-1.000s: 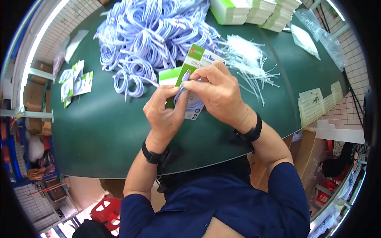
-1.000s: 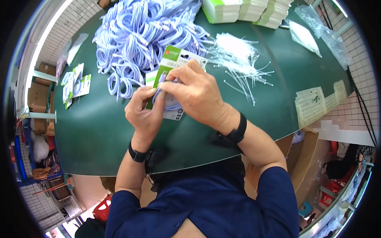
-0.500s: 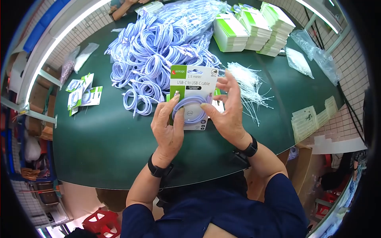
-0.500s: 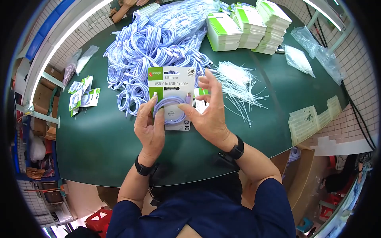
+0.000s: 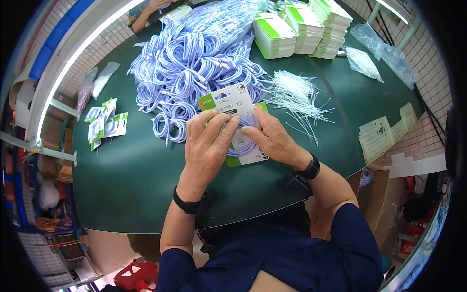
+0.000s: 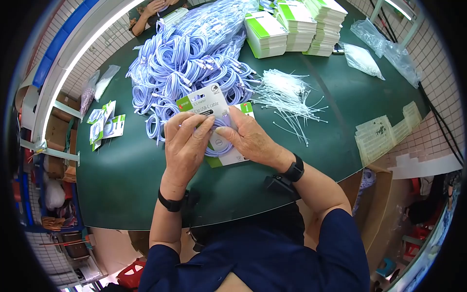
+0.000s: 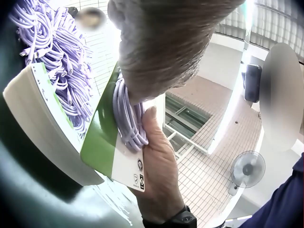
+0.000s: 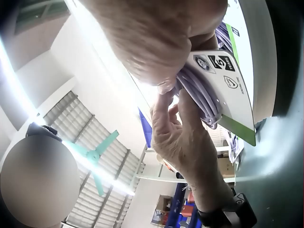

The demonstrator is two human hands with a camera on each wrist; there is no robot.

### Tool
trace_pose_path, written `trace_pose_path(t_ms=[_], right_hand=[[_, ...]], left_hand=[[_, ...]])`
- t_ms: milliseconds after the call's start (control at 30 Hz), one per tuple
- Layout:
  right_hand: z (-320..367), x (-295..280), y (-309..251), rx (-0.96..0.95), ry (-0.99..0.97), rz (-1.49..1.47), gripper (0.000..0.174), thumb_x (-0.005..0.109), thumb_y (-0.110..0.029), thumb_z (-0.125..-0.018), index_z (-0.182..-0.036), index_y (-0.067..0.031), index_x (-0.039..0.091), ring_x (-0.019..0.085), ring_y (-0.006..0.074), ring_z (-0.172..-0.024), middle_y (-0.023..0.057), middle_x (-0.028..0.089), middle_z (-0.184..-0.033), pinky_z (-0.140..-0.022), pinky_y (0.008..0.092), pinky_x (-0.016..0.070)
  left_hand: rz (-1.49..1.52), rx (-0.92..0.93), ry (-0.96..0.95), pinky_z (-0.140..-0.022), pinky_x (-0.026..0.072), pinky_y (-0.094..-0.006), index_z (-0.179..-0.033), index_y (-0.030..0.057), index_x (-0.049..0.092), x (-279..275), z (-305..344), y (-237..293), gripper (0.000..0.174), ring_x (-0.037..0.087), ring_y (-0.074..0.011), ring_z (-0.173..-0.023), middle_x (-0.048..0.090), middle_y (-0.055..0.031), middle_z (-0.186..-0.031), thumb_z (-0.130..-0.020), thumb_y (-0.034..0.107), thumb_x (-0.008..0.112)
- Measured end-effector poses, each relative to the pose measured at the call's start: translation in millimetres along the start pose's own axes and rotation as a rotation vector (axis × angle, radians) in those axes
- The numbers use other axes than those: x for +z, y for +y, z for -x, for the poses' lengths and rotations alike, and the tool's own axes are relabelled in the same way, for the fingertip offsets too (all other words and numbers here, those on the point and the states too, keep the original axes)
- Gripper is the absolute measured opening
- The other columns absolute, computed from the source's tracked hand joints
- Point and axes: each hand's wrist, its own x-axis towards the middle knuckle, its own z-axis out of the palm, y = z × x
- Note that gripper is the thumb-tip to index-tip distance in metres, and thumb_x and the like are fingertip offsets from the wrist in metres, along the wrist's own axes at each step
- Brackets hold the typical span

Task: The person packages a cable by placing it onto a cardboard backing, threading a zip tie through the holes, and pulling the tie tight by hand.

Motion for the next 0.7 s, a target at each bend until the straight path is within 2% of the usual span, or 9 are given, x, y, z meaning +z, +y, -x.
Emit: trace_pose_path(t_ms=[133,233,467,600,700], right_hand=[[2.3,-1.4,-0.4,-0.023,-0.047,0.002,0.042,0.065,-0.027,-0.108,-0.138,0.0012,0.055,0.064,0.0210,-0.101,0.0140,0.069,-0.115,-0.090,0.0363,0.0541],[2.6,-1.0,-3.3,-0.031,-0.068,-0.036,0.042,0.065,-0.027,-0.108,-0.137,0.0012,0.056,0.065,0.0216,-0.099,0.0143,0.070,-0.113,-0.089,0.0366,0.0544],[3.5,2.1,-9.3,-0.038,-0.065,-0.161,0.041,0.064,-0.028,-0.108,-0.136,0.0012,0.058,0.066,0.0207,-0.100,0.0139,0.071,-0.113,-0.088,0.0362,0.0548],[2.7,3.9,-9.8,-0.019,-0.025,-0.134,0.041,0.063,-0.027,-0.109,-0.138,0.0012,0.057,0.066,0.0186,-0.101,0.0125,0.071,-0.114,-0.088,0.0347,0.0550],[0.8,3.7,-4.3,-0.093,0.030,-0.007,0.041,0.062,-0.026,-0.109,-0.139,0.0015,0.057,0.066,0.0177,-0.100,0.0119,0.072,-0.114,-0.086,0.0337,0.0556]], left_hand=[[0.061,-0.003,-0.030,-0.090,0.0500,-0.0417,-0.118,0.0072,0.076,-0.4,-1.7,2.6,0.046,0.064,-0.0280,-0.106,0.068,-0.0062,-0.109,-0.073,0.003,0.086],[0.085,-0.030,0.045,-0.087,0.0502,-0.0422,-0.110,0.0056,0.075,3.4,3.1,4.9,0.036,0.065,-0.0283,-0.101,0.067,-0.0066,-0.106,-0.076,0.002,0.084],[0.102,-0.037,0.116,-0.085,0.0504,-0.0428,-0.110,0.0041,0.074,5.3,10.6,11.5,0.033,0.064,-0.0293,-0.098,0.067,-0.0081,-0.104,-0.079,-0.002,0.081],[0.094,-0.074,0.119,-0.086,0.0513,-0.0430,-0.110,0.0035,0.074,8.1,7.0,13.7,0.032,0.065,-0.0297,-0.097,0.067,-0.0088,-0.104,-0.079,-0.003,0.080],[0.123,-0.071,0.115,-0.086,0.0523,-0.0429,-0.109,0.0033,0.074,12.2,4.3,13.4,0.032,0.065,-0.0297,-0.096,0.068,-0.0090,-0.103,-0.079,-0.003,0.080]])
